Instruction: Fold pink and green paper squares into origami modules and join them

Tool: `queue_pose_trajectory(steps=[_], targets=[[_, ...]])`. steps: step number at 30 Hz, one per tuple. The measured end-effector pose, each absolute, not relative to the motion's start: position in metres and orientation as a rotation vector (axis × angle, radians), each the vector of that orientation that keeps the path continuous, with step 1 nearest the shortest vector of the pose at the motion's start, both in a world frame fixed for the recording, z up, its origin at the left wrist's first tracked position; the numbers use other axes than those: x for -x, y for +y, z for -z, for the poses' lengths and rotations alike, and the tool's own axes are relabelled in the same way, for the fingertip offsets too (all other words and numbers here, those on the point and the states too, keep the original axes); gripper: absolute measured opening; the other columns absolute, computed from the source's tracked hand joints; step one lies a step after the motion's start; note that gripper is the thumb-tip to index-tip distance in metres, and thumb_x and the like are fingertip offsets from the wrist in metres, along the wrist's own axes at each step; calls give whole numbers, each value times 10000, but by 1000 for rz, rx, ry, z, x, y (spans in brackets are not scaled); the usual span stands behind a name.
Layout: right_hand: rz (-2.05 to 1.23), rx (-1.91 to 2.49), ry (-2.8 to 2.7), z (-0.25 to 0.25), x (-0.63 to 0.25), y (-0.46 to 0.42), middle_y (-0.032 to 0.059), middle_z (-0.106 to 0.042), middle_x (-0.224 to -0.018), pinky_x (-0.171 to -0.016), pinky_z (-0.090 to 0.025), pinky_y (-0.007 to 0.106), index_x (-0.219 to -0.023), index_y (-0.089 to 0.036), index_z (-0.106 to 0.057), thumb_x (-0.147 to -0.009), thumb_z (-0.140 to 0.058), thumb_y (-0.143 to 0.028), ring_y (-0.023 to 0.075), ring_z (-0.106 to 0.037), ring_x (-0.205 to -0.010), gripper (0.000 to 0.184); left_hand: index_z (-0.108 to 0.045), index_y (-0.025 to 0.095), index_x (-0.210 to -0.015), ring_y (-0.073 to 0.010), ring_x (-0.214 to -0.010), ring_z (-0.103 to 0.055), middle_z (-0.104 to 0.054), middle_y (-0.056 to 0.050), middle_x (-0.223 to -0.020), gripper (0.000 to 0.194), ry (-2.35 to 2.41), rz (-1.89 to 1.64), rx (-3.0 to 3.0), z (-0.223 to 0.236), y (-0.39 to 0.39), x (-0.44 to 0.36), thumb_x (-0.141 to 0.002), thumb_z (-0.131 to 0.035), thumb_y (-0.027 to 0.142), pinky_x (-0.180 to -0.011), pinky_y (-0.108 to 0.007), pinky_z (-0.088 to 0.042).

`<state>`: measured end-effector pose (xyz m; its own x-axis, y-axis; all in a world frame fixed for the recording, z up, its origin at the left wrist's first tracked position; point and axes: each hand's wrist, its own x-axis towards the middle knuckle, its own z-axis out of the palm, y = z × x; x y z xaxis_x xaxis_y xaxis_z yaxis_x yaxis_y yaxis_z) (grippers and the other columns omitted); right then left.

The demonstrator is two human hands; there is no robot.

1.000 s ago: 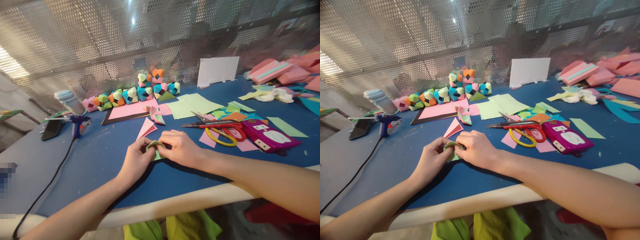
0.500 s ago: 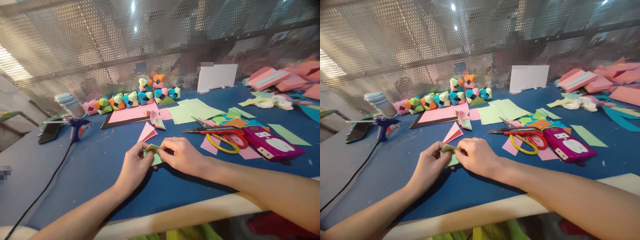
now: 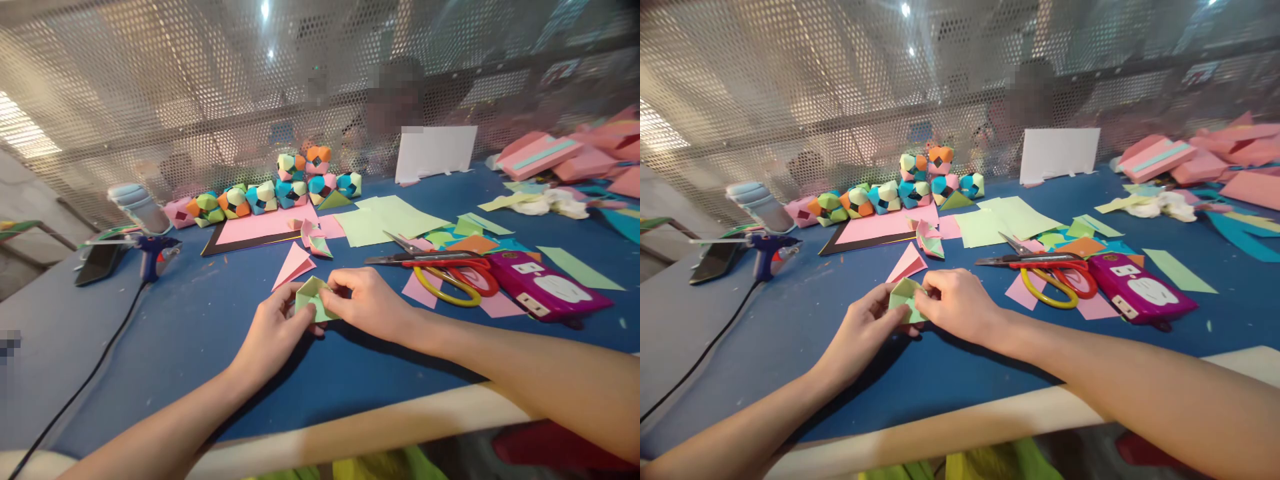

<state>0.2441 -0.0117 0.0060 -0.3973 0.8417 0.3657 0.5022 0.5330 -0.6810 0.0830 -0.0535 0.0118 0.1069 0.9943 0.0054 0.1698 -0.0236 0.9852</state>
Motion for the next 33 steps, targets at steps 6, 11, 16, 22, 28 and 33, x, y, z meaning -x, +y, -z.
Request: queue_pose_trajectory(steps=[6,11,16,22,28,33], targets=[[-651,1077,-2127,-5,-244,-11,-30,-458,-548,-538,-236,246,-564,-174,-429,-822,-514,-307,87,-375,-539,303,-620,108,-996,-163,-597,-693,-681,-14,-670,274,1257,-1066,-1319,-10,-51,-83,-816,-575,311,-602,-281,-588],[-567,1074,-2166,-2,-244,-9,-47,-337,-500,-521,-182,260,-536,-179,-312,-854,-461,-267,75,-280,-499,363,-599,109,-1029,-177,-623,-710,-689,-16,-670,320,1249,-1055,-1253,-13,-52,-84,-785,-623,314,-617,-276,-596],[-622,1083,-2130,-3,-245,-7,-46,-341,-503,-513,-190,253,-533,-179,-350,-855,-478,-334,78,-295,-507,379,-604,110,-1024,-187,-676,-722,-700,-31,-715,297,1213,-1049,-1250,-13,-52,-84,-805,-606,310,-640,-268,-598],[-578,1060,-2165,-3,-245,-8,-37,-390,-518,-530,-199,259,-554,-174,-378,-854,-444,-249,77,-321,-513,315,-567,103,-1133,-190,-688,-723,-705,-41,-775,393,1214,-1071,-1202,-10,-52,-81,-800,-615,306,-657,-284,-603],[-623,1158,-2163,-1,-245,-2,-49,-333,-494,-493,-182,253,-528,-182,-338,-856,-481,-328,77,-288,-495,387,-514,91,-1201,-211,-739,-716,-691,-51,-751,506,1192,-1025,-1219,-13,-54,-80,-799,-624,380,-722,-335,-595],[-700,1284,-2171,-14,-252,9,-33,-467,-526,-492,-251,233,-579,-171,-498,-828,-514,-306,83,-378,-507,284,-500,139,-1196,-147,-636,-656,-648,-56,-918,465,1290,-1031,-1382,-11,-54,-76,-823,-590,403,-574,-293,-563]])
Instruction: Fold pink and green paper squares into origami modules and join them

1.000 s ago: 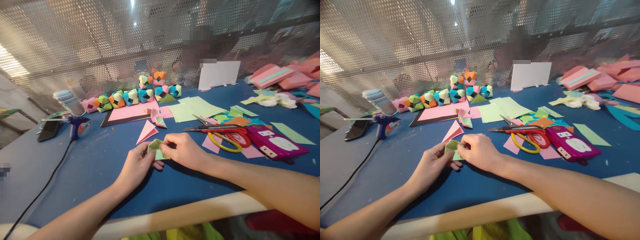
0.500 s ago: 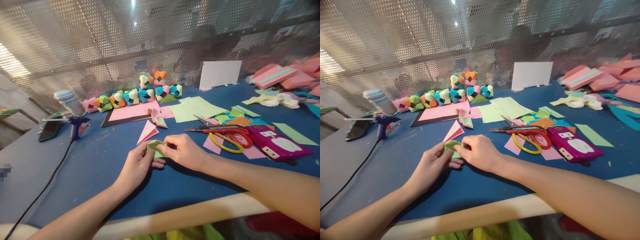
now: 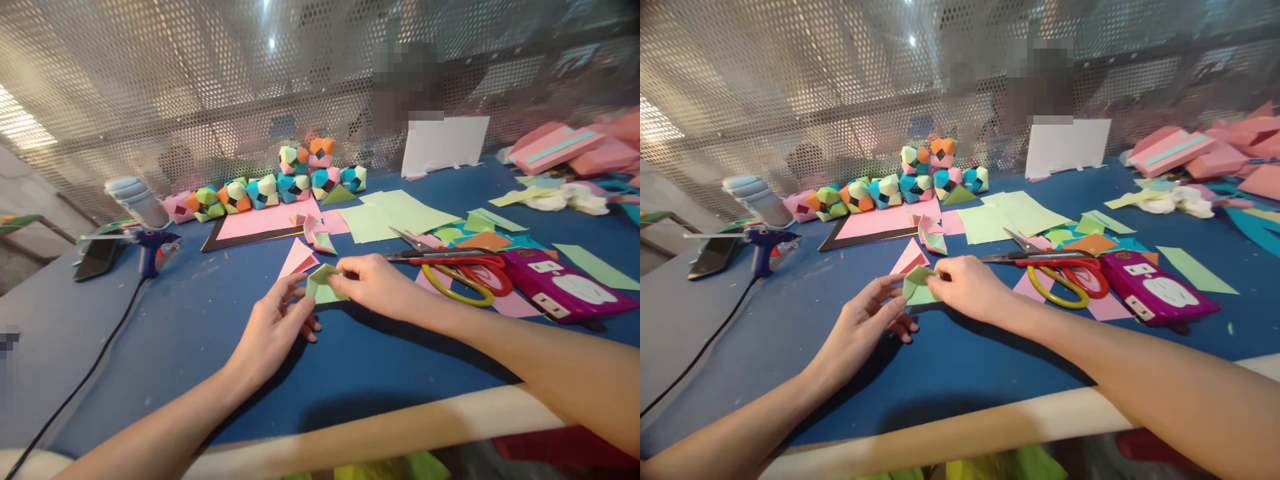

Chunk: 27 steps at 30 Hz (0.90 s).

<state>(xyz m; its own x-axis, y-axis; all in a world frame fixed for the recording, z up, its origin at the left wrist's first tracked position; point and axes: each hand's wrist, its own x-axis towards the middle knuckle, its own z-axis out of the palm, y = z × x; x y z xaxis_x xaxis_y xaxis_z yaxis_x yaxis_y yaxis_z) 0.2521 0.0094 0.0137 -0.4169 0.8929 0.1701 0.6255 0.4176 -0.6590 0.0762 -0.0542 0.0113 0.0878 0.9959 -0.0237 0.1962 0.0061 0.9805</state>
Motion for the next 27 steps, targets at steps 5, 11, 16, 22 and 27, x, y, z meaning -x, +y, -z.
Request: queue_pose_trajectory(steps=[5,11,16,22,27], targets=[[-582,1477,-2276,-31,-275,33,-13,-506,-505,-480,-258,245,-528,-173,-481,-803,-522,-286,91,-405,-475,301,-599,172,-1028,-123,-644,-585,-643,-47,-909,260,1564,-1101,-1872,-11,-47,-61,-868,-527,363,-566,-261,-498],[-41,1618,-2260,-30,-299,53,102,-656,-986,-572,-314,277,-860,-169,-625,-802,-560,-426,187,-561,-711,272,-500,175,-1285,-315,-1317,-403,-402,-170,-1453,465,1912,-968,-2363,-2,-17,-36,-856,-538,351,-1000,-504,-420],[-41,1408,-2164,-28,-287,40,80,-654,-1018,-639,-380,291,-953,-165,-617,-833,-536,-279,169,-579,-727,184,-587,163,-1203,-320,-1254,-492,-548,-164,-1340,385,1885,-478,-2477,13,-2,-25,-915,-437,369,-1029,-539,-382],[-162,799,-2403,-6,-260,10,91,-663,-968,-725,-459,296,-992,-138,-628,-885,-496,-181,174,-613,-814,175,-609,140,-1170,-302,-1252,-497,-548,-167,-1339,366,1880,-596,-2518,13,1,-28,-904,-466,347,-1033,-477,-402],[-308,675,-2560,7,-255,4,103,-658,-997,-790,-490,328,-1050,-121,-636,-887,-517,-159,201,-620,-902,205,-548,220,-1286,-306,-1334,-417,-476,-122,-1434,410,1750,-460,-2544,14,3,-37,-919,-448,375,-1087,-556,-311]])
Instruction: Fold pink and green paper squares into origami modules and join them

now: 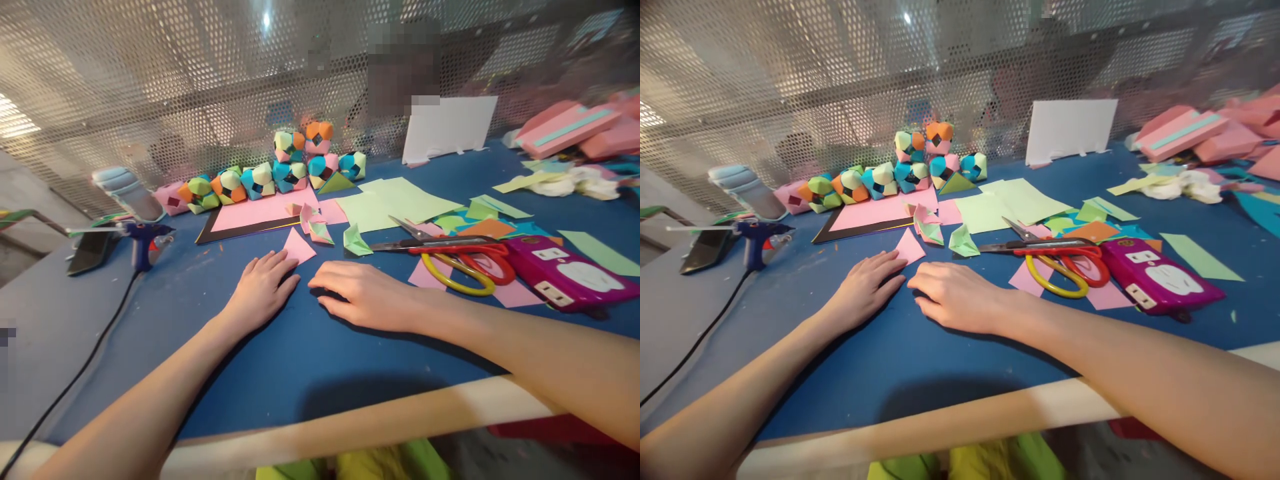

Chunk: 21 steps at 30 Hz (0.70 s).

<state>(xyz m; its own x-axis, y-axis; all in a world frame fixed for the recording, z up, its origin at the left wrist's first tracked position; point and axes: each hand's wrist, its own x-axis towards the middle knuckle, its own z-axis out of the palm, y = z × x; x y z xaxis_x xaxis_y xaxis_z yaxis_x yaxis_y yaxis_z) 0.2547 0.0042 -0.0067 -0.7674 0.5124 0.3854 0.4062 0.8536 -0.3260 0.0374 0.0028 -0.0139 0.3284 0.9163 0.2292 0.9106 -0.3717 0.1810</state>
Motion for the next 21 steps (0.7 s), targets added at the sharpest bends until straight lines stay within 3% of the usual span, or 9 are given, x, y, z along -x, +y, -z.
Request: queue_pose_trajectory(steps=[3,7,12,18,21], targets=[[-317,657,-2562,7,-256,7,98,-666,-985,-792,-487,317,-1023,-124,-653,-893,-512,-153,195,-619,-894,194,-614,234,-1199,-310,-1276,-476,-553,-110,-1358,350,1738,-447,-2575,14,2,-38,-927,-435,362,-1060,-576,-333],[-272,630,-2585,6,-257,9,90,-670,-953,-767,-480,311,-984,-133,-667,-892,-516,-154,195,-613,-875,178,-670,186,-1031,-247,-1015,-598,-653,-113,-1072,276,1695,-541,-2683,13,1,-36,-925,-447,308,-922,-437,-457],[-230,594,-2611,6,-258,8,90,-667,-921,-763,-469,316,-951,-131,-672,-897,-510,-147,191,-597,-859,172,-695,169,-913,-215,-788,-560,-574,-70,-808,266,1783,-513,-2769,12,-3,-35,-916,-470,311,-753,-360,-468],[-165,526,-2652,8,-259,7,97,-665,-863,-725,-448,319,-889,-141,-684,-927,-468,-177,188,-569,-813,221,-646,161,-687,-176,-644,-499,-533,-44,-653,357,1705,-485,-3046,8,-7,-35,-936,-397,223,-798,-364,-449],[-157,530,-2655,8,-259,7,97,-667,-859,-714,-445,319,-883,-144,-686,-937,-451,-183,188,-568,-806,245,-621,158,-667,-163,-610,-492,-536,-41,-639,363,1755,-620,-3038,4,-14,-37,-938,-387,218,-684,-312,-439]])
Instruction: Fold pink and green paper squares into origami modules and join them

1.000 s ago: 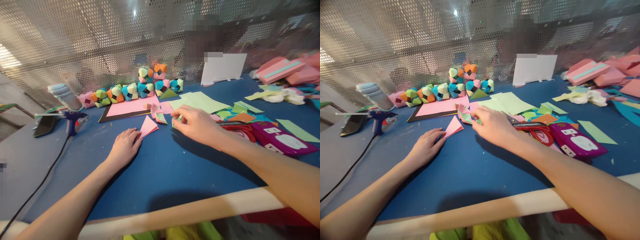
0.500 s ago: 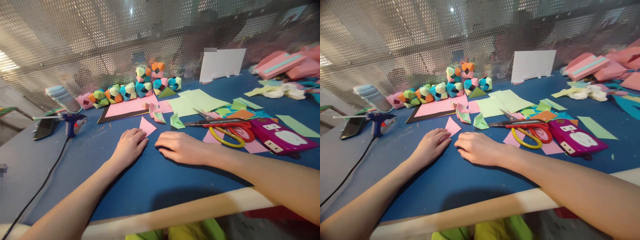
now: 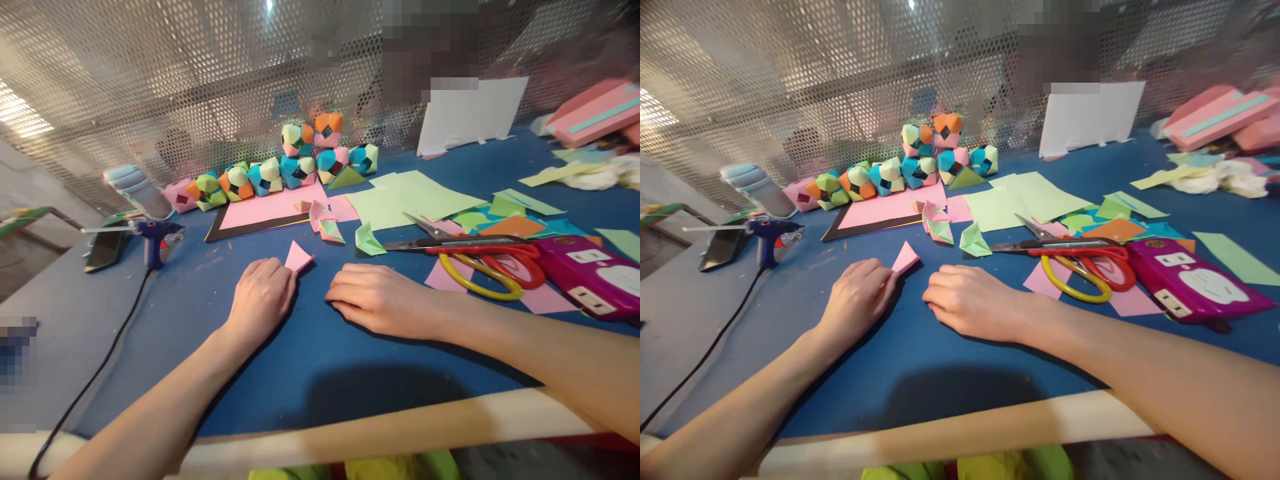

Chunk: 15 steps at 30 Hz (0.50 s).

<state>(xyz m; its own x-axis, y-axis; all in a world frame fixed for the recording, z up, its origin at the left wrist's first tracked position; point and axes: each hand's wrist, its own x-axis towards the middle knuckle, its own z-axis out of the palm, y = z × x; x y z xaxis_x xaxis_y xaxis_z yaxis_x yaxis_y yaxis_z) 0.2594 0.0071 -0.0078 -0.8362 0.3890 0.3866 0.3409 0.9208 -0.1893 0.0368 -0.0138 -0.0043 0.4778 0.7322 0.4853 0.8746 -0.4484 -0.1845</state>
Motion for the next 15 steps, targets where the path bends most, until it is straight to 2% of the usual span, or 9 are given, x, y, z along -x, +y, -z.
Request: queue_pose_trajectory(steps=[5,10,15], targets=[[-206,609,-2628,8,-260,8,89,-680,-879,-739,-449,322,-927,-147,-688,-928,-471,-185,193,-589,-829,220,-628,152,-702,-112,-580,-514,-564,-30,-673,335,-1363,683,2335,2,-31,-46,-936,-401,229,-545,-229,-388],[-319,702,-2545,9,-259,9,80,-688,-926,-769,-463,329,-982,-142,-676,-905,-513,-174,199,-608,-859,183,-633,144,-717,-101,-577,-530,-597,-40,-700,324,-1355,657,2497,4,-36,-51,-934,-407,229,-539,-212,-404],[-236,624,-2613,8,-260,9,92,-682,-898,-748,-458,338,-937,-142,-681,-918,-489,-183,207,-585,-839,197,-633,147,-716,-115,-607,-546,-613,-49,-712,324,-1357,603,2550,6,-34,-50,-932,-406,229,-561,-223,-421]])
